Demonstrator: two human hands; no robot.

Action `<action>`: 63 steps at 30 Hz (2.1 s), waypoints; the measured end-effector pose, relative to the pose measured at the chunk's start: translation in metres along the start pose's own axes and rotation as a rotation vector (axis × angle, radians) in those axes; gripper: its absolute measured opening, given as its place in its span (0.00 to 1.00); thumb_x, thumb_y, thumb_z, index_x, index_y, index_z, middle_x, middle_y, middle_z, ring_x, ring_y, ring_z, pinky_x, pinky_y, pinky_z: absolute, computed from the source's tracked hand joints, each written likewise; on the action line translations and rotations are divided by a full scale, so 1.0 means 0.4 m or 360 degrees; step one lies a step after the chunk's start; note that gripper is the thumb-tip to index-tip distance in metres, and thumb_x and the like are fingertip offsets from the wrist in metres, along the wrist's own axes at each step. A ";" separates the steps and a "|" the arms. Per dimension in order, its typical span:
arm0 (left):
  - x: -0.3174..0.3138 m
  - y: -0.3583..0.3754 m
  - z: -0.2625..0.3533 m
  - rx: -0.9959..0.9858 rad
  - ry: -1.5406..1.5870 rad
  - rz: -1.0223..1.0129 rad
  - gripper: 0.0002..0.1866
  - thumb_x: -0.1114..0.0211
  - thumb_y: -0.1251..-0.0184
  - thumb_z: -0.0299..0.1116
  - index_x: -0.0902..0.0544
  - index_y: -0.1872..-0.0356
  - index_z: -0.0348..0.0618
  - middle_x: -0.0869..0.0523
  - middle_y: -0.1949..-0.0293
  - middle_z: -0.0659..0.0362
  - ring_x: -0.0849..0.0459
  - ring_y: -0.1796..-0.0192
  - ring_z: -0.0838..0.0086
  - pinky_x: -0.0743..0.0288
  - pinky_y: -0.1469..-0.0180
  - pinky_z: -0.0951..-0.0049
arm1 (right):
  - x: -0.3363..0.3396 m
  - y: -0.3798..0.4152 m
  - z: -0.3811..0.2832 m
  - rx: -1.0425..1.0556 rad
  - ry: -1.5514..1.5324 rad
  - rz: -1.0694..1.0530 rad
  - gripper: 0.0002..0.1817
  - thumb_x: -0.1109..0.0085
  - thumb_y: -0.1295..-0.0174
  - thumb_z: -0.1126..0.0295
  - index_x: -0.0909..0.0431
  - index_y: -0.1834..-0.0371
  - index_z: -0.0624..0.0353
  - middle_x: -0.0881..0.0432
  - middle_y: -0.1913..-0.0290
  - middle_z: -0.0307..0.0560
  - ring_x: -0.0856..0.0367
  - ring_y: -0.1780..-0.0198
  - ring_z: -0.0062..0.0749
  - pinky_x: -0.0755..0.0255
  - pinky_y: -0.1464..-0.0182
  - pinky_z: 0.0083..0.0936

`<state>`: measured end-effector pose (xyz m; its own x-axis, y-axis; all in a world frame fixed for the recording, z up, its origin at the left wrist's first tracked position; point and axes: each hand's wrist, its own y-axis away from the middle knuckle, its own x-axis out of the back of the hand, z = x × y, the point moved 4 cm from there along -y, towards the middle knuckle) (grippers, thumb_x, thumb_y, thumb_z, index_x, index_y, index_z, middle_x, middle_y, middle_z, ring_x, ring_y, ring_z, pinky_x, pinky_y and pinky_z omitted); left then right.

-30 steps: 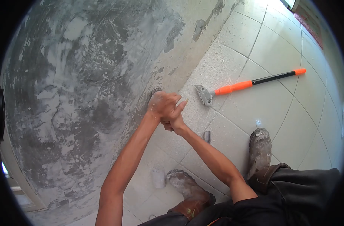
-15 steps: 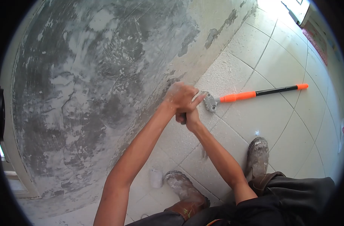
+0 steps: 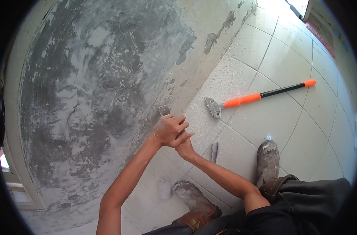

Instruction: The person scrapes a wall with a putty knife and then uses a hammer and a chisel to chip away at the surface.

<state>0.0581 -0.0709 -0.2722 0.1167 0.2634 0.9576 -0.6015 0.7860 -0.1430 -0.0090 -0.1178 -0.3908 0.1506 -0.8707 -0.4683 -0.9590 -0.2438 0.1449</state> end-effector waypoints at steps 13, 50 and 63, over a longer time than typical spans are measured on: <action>-0.017 0.013 -0.061 -0.0038 -0.0070 -0.0182 0.18 0.39 0.36 0.47 0.23 0.76 0.44 0.24 0.75 0.58 0.20 0.80 0.63 0.29 0.76 0.66 | -0.062 -0.041 0.058 0.0155 -0.0124 0.0052 0.14 0.61 0.21 0.59 0.30 0.52 0.56 0.30 0.74 0.33 0.34 0.81 0.15 0.41 0.82 0.17; 0.279 0.132 0.106 0.0403 -0.0099 0.0026 0.06 0.33 0.41 0.30 0.15 0.65 0.42 0.16 0.61 0.56 0.16 0.59 0.62 0.24 0.54 0.63 | -0.012 -0.227 -0.224 -0.0142 -0.0682 0.0458 0.19 0.64 0.19 0.50 0.36 0.62 0.52 0.37 0.81 0.31 0.40 0.85 0.17 0.45 0.85 0.20; 0.282 0.151 0.125 0.0380 -0.0237 0.0299 0.02 0.35 0.44 0.29 0.16 0.70 0.44 0.18 0.74 0.61 0.22 0.72 0.66 0.33 0.65 0.67 | -0.078 -0.140 -0.189 -0.0317 -0.0715 0.0463 0.19 0.64 0.20 0.51 0.33 0.59 0.55 0.36 0.81 0.33 0.39 0.86 0.19 0.44 0.85 0.22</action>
<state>-0.0047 -0.0218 -0.1602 -0.1200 0.2931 0.9485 -0.7718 0.5735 -0.2748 0.0582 -0.1092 -0.3182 -0.2715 -0.6573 -0.7030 -0.8753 -0.1350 0.4643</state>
